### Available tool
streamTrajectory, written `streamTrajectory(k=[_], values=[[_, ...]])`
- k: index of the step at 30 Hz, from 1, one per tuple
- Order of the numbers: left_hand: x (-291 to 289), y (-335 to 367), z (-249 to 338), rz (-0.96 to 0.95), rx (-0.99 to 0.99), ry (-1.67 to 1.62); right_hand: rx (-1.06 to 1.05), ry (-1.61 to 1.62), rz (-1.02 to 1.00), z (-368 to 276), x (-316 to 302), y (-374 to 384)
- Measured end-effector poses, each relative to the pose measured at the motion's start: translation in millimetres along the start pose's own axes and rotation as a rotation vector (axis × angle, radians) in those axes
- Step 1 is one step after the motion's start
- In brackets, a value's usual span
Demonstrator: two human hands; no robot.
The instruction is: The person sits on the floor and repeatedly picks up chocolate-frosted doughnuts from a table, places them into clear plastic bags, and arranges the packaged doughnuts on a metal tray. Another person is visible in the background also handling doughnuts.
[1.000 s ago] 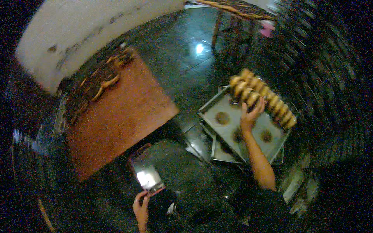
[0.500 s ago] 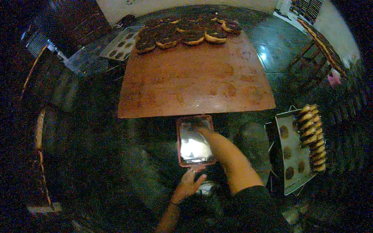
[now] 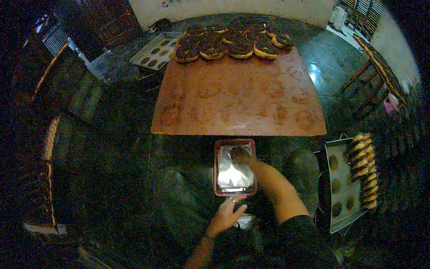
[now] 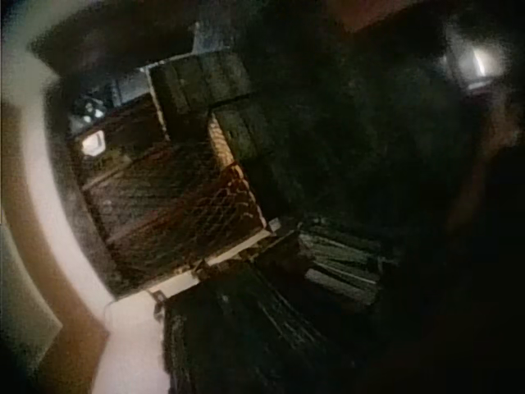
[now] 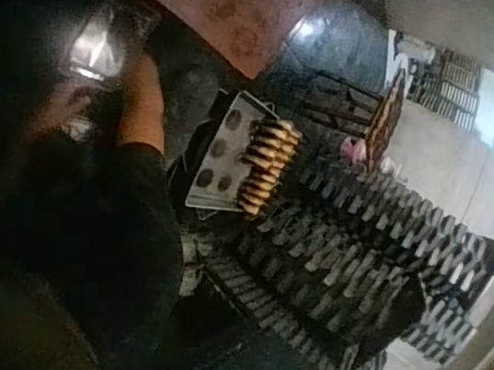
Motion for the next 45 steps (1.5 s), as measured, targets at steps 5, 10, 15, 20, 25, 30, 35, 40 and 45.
streamTrajectory(k=[5,10,15,20,25,30,35,40,45], values=[[21,16,-26,-0.053,-0.403,-0.593,-0.181,0.177,-0.26,-75,-96,-45],[28,30,-63,0.087,-0.52,-1.857,-0.218,-0.123,-0.493,-227,-203,-180],[-42,62,55,-0.19,-0.115,-1.82,-0.678,-0.138,0.04,-286,-253,-319],[-59,45,120,-0.277,0.054,-1.221,-0.735,0.289,0.365,-286,-259,-342],[-41,35,157,-0.423,0.09,-1.231,-0.56,0.527,0.634,-291,-253,-341],[-57,15,146,-0.134,0.411,-1.218,-0.496,0.768,0.797,-284,-284,-335],[-52,21,113,0.249,0.214,-1.108,-0.458,0.685,0.428,-283,-277,-305],[-143,5,64,0.611,0.468,-1.364,-0.611,0.647,0.121,-247,-319,-295],[-191,-18,48,0.79,0.531,-1.09,-0.047,0.508,1.03,-26,-433,-191]])
Point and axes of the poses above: each hand's wrist, its own y-axis towards the middle knuckle, its own x-axis out of the palm, z = x × y, the point moved 8 cm from there along y, towards the middle knuckle, and after that the axes turned 4 degrees about y, right-handed, at the moved point
